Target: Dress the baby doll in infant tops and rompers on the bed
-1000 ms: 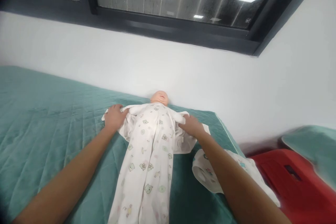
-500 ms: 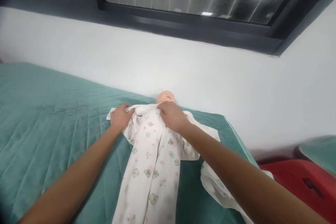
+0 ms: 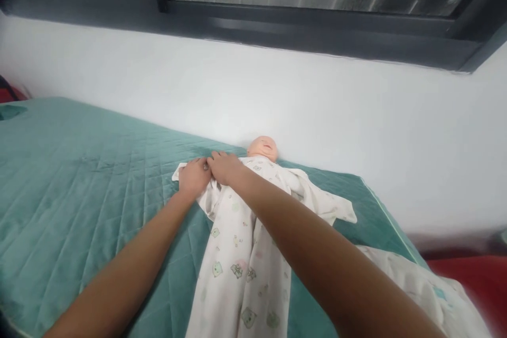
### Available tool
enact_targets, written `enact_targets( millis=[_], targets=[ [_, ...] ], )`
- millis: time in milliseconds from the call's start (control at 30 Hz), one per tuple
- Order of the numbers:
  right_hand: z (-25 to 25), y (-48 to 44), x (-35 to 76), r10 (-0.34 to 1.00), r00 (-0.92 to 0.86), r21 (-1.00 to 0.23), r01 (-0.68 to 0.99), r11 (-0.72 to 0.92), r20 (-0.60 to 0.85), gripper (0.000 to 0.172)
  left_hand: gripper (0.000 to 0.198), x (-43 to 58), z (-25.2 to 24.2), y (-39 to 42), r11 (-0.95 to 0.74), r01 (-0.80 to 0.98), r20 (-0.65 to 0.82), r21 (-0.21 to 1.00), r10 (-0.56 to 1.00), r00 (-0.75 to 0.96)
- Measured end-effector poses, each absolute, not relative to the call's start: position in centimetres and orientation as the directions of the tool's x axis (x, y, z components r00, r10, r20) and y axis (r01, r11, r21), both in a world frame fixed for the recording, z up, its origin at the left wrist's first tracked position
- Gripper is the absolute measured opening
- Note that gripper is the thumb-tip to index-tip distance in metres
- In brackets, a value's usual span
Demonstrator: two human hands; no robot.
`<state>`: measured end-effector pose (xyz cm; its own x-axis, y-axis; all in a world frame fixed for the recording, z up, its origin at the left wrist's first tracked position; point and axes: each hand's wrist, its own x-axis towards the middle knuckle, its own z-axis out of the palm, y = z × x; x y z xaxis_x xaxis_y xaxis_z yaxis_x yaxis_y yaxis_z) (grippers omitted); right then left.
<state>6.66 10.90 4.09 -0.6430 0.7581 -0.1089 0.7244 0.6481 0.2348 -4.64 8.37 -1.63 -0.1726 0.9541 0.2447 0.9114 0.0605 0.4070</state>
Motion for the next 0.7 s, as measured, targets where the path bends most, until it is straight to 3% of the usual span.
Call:
enact_targets(
  millis=[367,700],
  targets=[
    [6.2,10.7,7.9,0.780,-0.603,0.246,0.740,0.626,-0.169,0.036,0.037,-5.0,-1.4,7.5,-0.041,0.932,0.336,0.361,0.938,-0.089],
    [8.0,9.6,10.4,0.830,-0.550,0.286,0.784,0.551,-0.091,0.029,0.048,-5.9,-2.7,7.3,-0.049,0.879,0.308,0.474,0.944,-0.114]
  ],
)
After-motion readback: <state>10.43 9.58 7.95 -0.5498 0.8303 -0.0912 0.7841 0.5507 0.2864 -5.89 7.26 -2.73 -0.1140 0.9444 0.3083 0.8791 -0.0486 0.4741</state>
